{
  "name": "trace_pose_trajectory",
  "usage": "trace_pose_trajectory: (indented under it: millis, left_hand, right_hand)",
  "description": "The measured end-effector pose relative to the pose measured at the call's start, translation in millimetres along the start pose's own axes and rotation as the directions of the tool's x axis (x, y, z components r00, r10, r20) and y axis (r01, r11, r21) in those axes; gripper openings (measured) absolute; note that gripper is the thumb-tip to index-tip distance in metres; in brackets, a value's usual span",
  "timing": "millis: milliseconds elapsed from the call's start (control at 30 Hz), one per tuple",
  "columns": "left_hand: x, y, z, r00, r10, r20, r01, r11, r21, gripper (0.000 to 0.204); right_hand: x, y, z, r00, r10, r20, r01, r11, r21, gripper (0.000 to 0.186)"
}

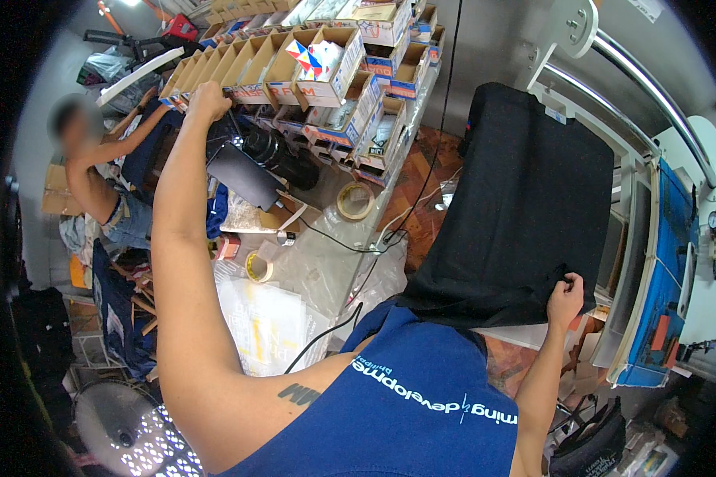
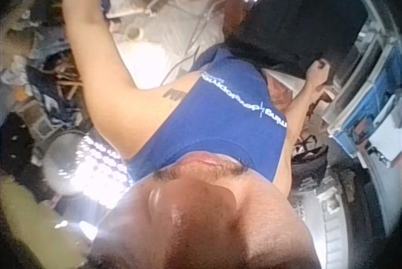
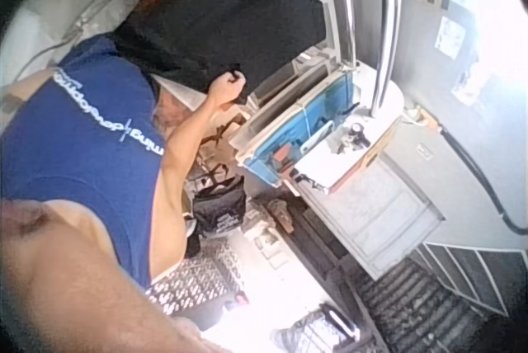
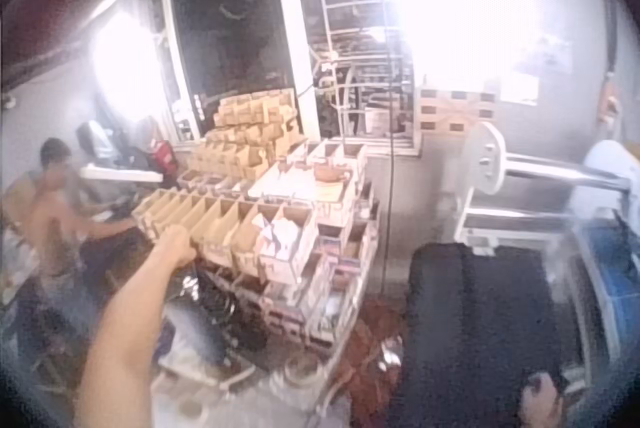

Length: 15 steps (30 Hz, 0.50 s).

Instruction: The person places a black t-shirt on a heat press, aligns a transfer sticker on the chest, and operates the machine to apply the design. They repeat the process on the back of the shirt with a larger transfer.

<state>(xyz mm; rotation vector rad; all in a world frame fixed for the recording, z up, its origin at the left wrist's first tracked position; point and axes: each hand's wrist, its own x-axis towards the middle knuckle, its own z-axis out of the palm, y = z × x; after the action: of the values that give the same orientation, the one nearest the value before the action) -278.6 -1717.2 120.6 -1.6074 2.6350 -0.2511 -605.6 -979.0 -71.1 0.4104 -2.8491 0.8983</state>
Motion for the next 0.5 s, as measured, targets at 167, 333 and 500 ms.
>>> trace_pose_trajectory:
  millis: [167,333,500]
  left_hand:
    - [0.8,0.3,1.4,1.0,-0.014,0.009,0.014,1.0,-0.002,0.034]
    - [0.8,-0.1,3.5,1.0,-0.012,-0.02,0.012,1.0,-0.013,0.034]
    - [1.1,-0.5,4.2,1.0,-0.005,-0.011,0.005,1.0,-0.002,0.036]
  right_hand:
    - [-0.1,1.3,0.9,1.0,0.015,-0.003,-0.015,1.0,-0.003,0.019]
    - [0.7,3.1,2.2,1.0,-0.019,-0.019,0.019,1.0,0.0,0.019]
    - [-0.2,0.9,1.4,1.0,-0.005,-0.022,0.005,1.0,0.008,0.019]
